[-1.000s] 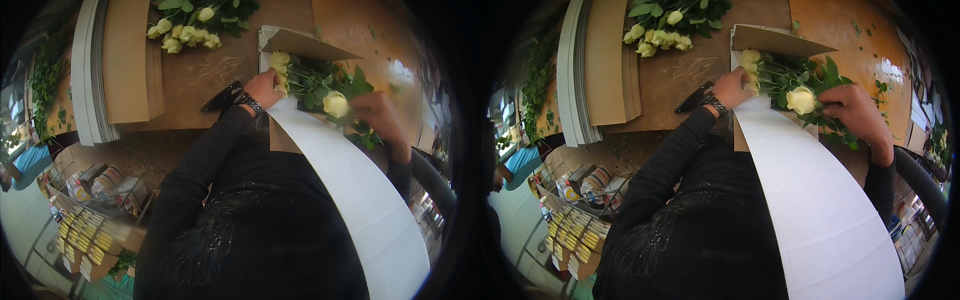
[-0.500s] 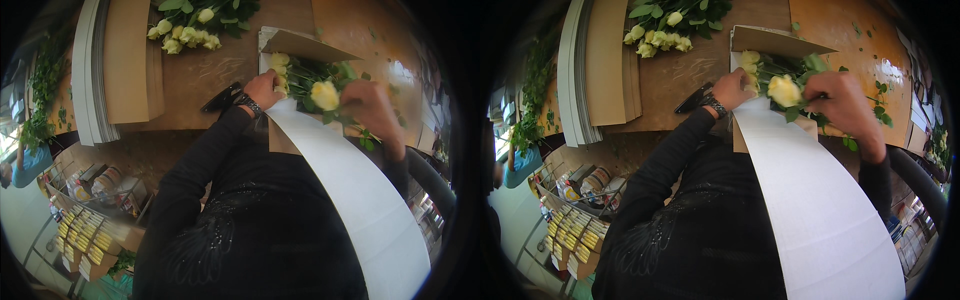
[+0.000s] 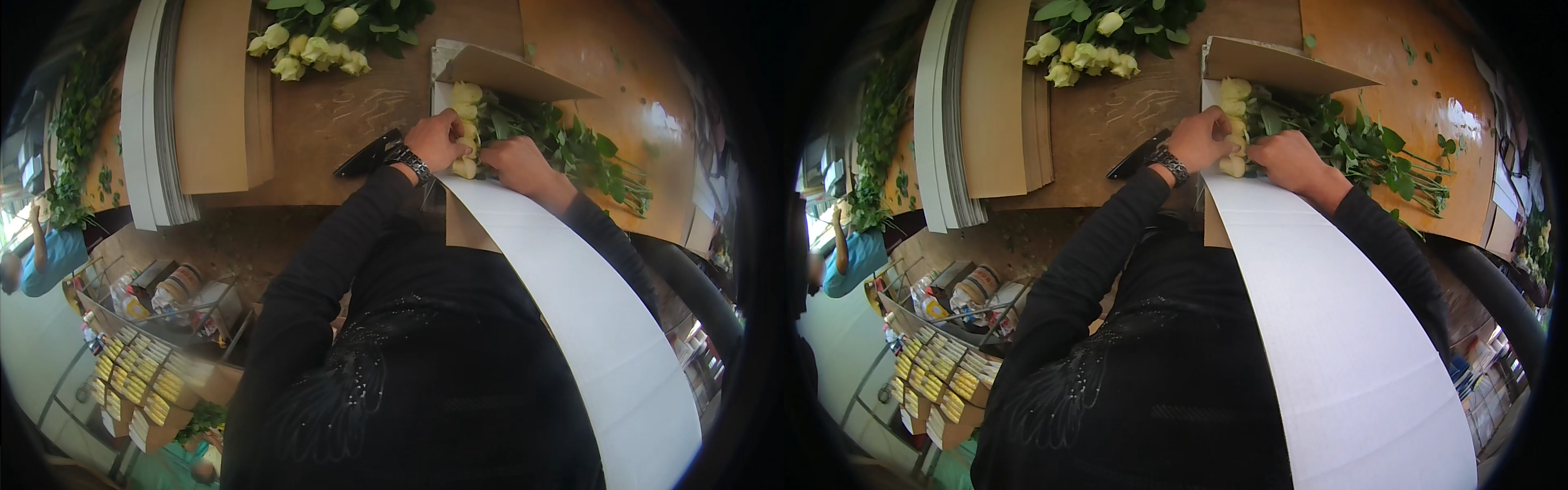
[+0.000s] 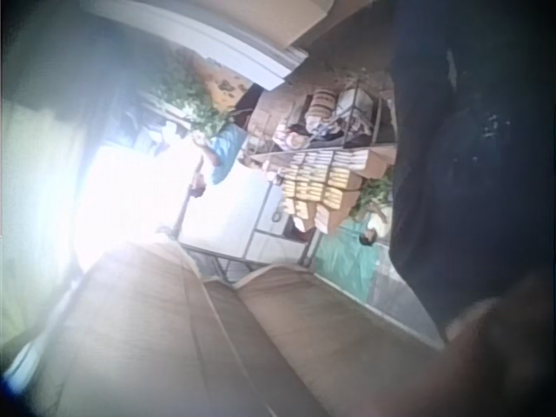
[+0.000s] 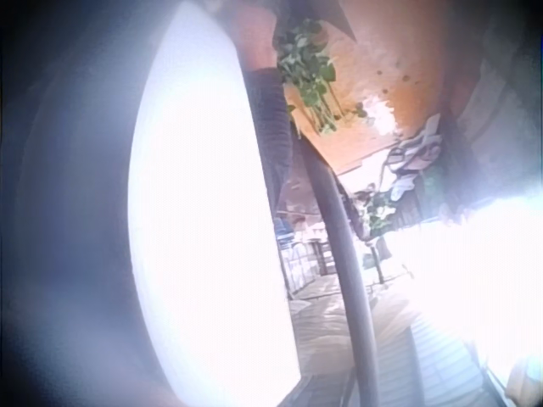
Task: The person arranges white roses and greenery on a wooden table, places them into a cardboard box lined with white paper, and uses a stapler to secure the paper. The person then gathers additional roses and greenery from the table and continues arranging them.
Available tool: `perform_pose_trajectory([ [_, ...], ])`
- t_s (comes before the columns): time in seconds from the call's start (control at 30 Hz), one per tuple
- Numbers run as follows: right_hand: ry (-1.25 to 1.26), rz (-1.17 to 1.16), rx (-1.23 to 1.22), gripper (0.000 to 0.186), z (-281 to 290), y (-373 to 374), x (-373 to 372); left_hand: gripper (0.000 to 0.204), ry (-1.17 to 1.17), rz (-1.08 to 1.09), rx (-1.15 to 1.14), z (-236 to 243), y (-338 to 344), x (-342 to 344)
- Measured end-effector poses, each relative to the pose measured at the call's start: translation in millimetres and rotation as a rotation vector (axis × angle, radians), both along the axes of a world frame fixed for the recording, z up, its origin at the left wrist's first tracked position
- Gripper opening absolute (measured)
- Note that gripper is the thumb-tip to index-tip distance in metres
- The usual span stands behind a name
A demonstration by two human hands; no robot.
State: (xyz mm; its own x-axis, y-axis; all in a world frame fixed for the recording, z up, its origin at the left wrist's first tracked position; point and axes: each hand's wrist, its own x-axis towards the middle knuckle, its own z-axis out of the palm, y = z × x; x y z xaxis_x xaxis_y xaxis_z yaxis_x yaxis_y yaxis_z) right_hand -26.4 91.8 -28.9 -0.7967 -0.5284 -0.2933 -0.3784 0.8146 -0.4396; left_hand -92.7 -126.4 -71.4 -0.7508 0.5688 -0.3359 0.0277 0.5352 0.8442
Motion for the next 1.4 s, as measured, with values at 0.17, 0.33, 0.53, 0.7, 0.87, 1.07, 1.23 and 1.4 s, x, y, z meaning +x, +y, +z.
perform_pose_trajectory([
  [0.17,-0.060,0.023,0.064,0.012,-5,-5,-5,0.039,0.007,-0.006,-0.019,-1,0,3],
  [0.33,-0.129,-0.062,-0.003,0.014,19,-2,-5,0.031,-0.032,0.043,0.046,-4,-15,8],
  [0.53,-0.089,-0.199,-0.096,0.017,44,11,3,0.020,-0.204,0.115,0.144,3,-43,13],
  [0.7,-0.115,-0.175,-0.218,0.014,19,7,6,0.022,-0.200,0.094,0.163,14,-37,16],
  [0.87,-0.077,-0.109,-0.175,0.010,3,5,4,0.018,-0.092,0.034,0.246,18,-26,18],
  [1.07,-0.083,-0.024,-0.082,0.008,6,2,-3,0.022,0.129,-0.348,0.114,16,-24,10],
  [1.23,-0.058,-0.035,-0.065,0.009,4,0,-8,0.022,0.141,-0.381,0.060,16,-26,8],
  [1.4,-0.046,-0.014,-0.024,0.007,2,0,-7,0.022,0.073,-0.197,0.016,15,-22,16],
])
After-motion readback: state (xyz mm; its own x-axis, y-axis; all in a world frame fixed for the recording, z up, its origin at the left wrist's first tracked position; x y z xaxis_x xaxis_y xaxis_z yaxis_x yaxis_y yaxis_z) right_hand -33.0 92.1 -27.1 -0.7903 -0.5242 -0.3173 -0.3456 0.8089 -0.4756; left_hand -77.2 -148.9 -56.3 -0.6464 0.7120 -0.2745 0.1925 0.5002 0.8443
